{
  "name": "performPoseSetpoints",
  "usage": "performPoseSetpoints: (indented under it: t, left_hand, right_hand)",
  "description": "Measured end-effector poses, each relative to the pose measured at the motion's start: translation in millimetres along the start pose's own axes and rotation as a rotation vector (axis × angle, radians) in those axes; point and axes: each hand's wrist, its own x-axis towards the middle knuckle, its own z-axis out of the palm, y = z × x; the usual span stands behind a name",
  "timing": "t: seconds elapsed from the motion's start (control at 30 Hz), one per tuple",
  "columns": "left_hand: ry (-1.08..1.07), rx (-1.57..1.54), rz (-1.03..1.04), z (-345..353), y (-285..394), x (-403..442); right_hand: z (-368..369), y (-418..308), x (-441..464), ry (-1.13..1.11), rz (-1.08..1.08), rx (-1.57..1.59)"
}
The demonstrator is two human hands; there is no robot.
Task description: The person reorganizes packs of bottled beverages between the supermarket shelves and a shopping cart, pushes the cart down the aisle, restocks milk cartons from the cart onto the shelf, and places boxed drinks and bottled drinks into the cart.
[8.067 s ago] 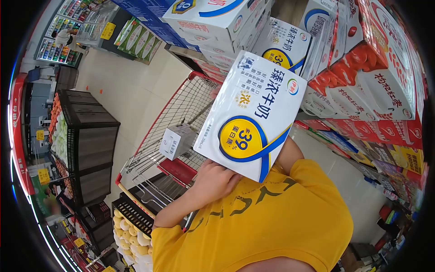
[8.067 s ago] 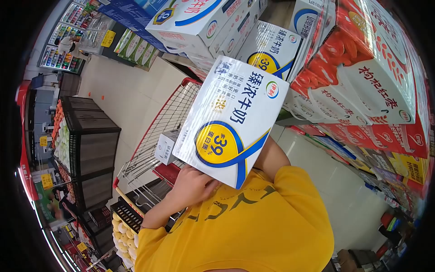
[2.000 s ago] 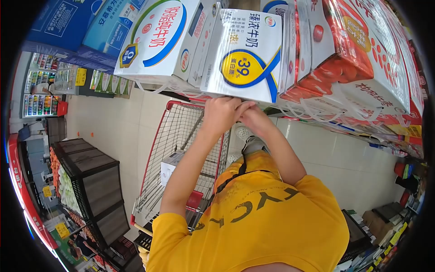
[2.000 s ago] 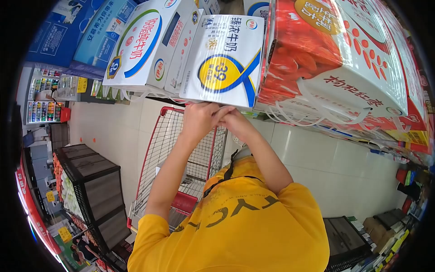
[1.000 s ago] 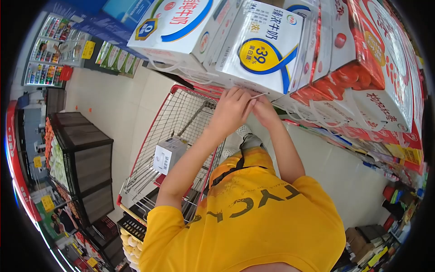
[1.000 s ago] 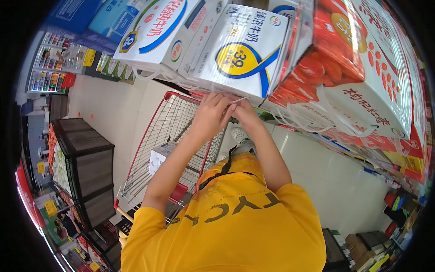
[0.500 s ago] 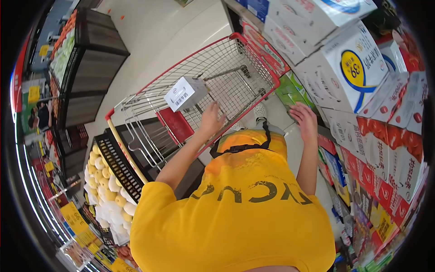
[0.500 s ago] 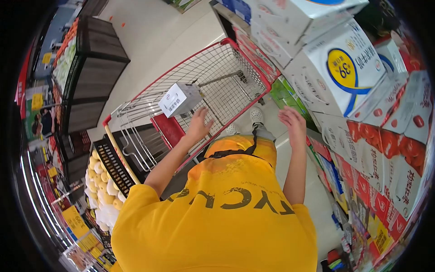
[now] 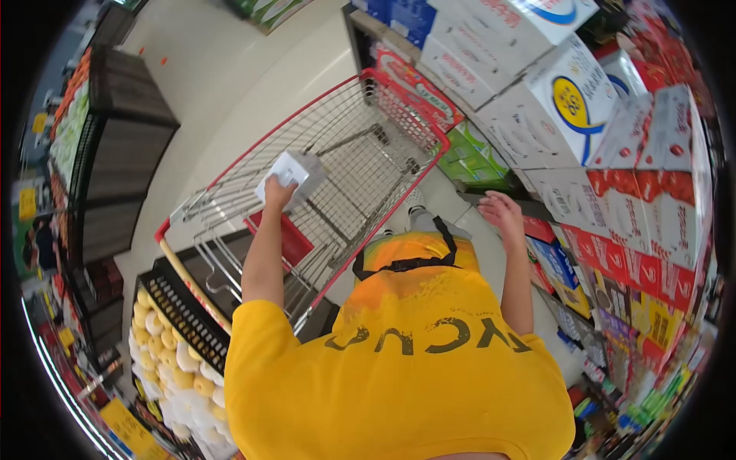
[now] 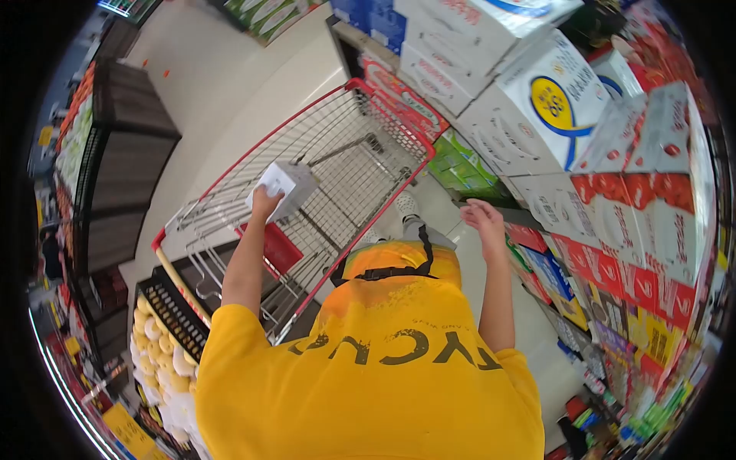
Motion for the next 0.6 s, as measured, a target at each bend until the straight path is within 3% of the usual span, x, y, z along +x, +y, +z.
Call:
performPoseSetpoints:
  t: [0.2, 0.37, 0.5, 0.53, 0.6]
  left_hand:
    - [-0.273, 0.018, -0.064, 6.5, 5.2, 4.4]
    - [-0.220, 0.133, 0.006, 8.0, 13.8, -18.0]
    - [-0.304, 0.190, 0.048, 19.4, 9.5, -36.3]
    - [-0.347, 0.262, 0.170, 15.4, 15.8, -47.1]
    - [-0.353, 0.230, 0.112, 39.2, -0.6, -53.0]
  right_hand:
    - [-17.8, 36.3, -23.5, 0.077, 0.013, 0.054]
    - [-13.2, 53.4, -21.0, 0.096, 0.037, 0.047]
    - [-1.7, 47.1, -12.3, 0.055, 0.037, 0.075]
    - [0.8, 46.1, -9.4, 0.038, 0.036, 0.067]
    - [2.2, 47.5, -3.1, 0.022, 0.029, 0.076]
